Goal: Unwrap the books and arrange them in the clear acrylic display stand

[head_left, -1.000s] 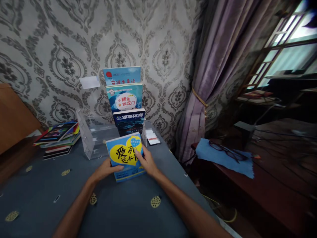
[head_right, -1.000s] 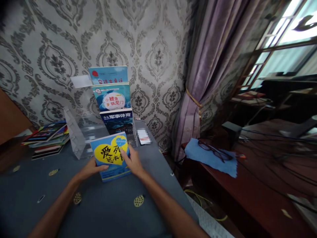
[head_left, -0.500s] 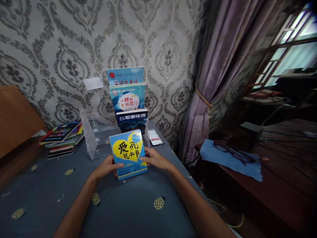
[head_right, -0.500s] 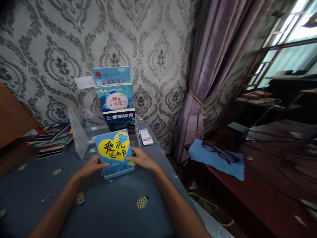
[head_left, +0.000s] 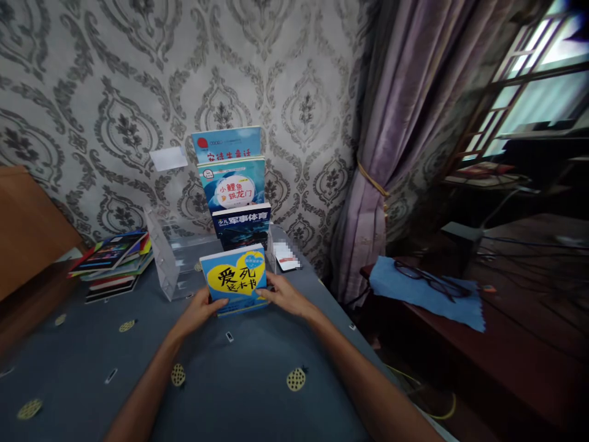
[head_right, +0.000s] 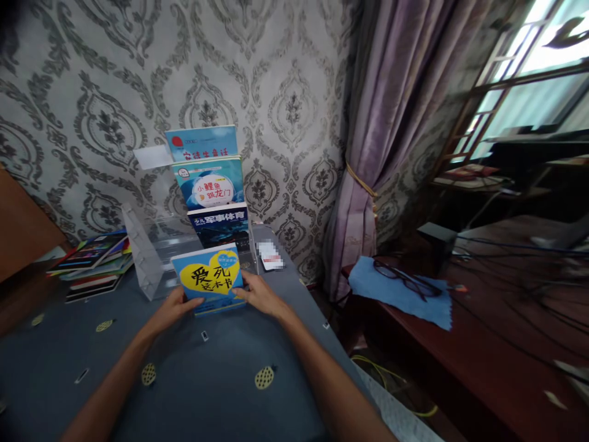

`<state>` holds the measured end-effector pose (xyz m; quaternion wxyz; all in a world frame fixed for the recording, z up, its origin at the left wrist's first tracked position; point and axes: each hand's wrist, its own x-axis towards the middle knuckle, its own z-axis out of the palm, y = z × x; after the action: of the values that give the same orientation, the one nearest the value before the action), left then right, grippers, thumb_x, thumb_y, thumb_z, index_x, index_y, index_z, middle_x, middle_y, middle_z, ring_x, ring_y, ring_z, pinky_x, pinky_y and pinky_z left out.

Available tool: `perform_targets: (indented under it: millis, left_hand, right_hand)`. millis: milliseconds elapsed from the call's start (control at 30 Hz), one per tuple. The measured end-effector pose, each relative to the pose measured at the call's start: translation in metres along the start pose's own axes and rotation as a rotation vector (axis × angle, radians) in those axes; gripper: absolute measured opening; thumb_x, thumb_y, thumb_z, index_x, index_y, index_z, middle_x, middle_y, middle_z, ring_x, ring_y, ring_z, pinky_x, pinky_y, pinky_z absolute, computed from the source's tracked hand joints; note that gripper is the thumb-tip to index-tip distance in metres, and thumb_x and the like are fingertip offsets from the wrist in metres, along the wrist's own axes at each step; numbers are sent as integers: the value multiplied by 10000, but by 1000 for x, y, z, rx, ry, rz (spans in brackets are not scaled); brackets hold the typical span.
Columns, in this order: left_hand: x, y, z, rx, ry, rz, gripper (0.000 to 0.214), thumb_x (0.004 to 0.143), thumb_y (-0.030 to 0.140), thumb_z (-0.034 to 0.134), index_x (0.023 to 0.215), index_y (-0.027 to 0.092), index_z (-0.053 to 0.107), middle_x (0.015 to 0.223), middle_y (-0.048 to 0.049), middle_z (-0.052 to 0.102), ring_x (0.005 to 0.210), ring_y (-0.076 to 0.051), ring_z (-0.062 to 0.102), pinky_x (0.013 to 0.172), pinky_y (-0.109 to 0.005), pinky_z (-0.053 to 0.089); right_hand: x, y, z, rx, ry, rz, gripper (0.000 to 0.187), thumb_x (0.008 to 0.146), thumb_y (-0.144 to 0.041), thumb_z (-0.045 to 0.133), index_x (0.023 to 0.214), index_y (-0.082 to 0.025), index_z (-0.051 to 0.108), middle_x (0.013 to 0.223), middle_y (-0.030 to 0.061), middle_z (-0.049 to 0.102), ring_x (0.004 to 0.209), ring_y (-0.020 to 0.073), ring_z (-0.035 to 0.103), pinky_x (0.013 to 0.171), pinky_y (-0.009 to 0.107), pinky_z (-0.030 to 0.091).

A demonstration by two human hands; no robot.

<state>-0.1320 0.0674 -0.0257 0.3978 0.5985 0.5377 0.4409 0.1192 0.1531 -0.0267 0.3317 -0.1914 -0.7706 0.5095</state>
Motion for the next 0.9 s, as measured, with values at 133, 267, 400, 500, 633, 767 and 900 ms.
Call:
perform_targets:
  millis: [133, 267, 400, 500, 633, 767, 900]
  left_hand:
    - [14, 3, 3, -94, 52, 87, 439, 701, 429, 777, 1038, 180, 645, 1201, -100, 706, 1112, -289, 639, 960, -420, 519]
    - [32, 8, 3, -136, 66, 108, 587, 691, 409, 792, 1191, 183, 582, 1340, -118, 633, 1225, -308, 589, 1037, -448, 477]
    - [45, 18, 2, -121, 71, 135, 642, 669, 391, 812, 1215, 167, 559, 1333, -132, 631, 1240, -324, 577, 1014, -434, 490]
    - [51, 27, 2, -126, 58, 144, 646, 670, 404, 810, 1212, 174, 545, 1248, -115, 672, 1114, -298, 640, 869, -369, 550]
    - [55, 38, 2, -96, 56, 76, 690, 664, 451, 799, 1220, 181, 493, 994, -58, 703, 710, -180, 649, 501, -228, 480]
    - [60, 48, -1, -53, 81, 54, 687, 636, 461, 800, 1179, 181, 485, 812, 2, 649, 562, -131, 562, 383, -187, 370]
    - [67, 55, -3, -45, 79, 85, 673, 646, 464, 788, 1181, 190, 483, 847, -10, 663, 584, -138, 582, 389, -184, 374]
  right_hand:
    - [7, 6, -5, 22, 41, 17, 493, 849, -507, 679, 1218, -186, 619, 1193, 109, 701, 995, 284, 673, 741, 375, 577]
    - [18, 16, -12, 39, 91, 40, 504, 839, -556, 673, 1157, -173, 596, 1105, 112, 715, 869, 255, 686, 617, 329, 561]
    - [28, 18, -19, 103, 123, 45, 515, 806, -556, 708, 1138, -189, 566, 1059, 99, 724, 788, 235, 699, 588, 327, 564]
    - [34, 13, -22, 209, 143, 43, 552, 776, -514, 754, 1182, -214, 529, 1092, 93, 727, 844, 246, 724, 688, 378, 605]
    - [40, 8, -27, 247, 181, 31, 546, 748, -486, 786, 1140, -217, 519, 1094, 91, 734, 890, 259, 735, 718, 390, 617]
    - [47, 3, -33, 229, 202, 18, 533, 731, -495, 796, 1098, -217, 527, 1114, 94, 733, 926, 273, 735, 704, 382, 623]
    - [55, 0, -40, 211, 198, 6, 535, 736, -506, 794, 1110, -222, 538, 1120, 97, 737, 934, 283, 740, 761, 435, 632]
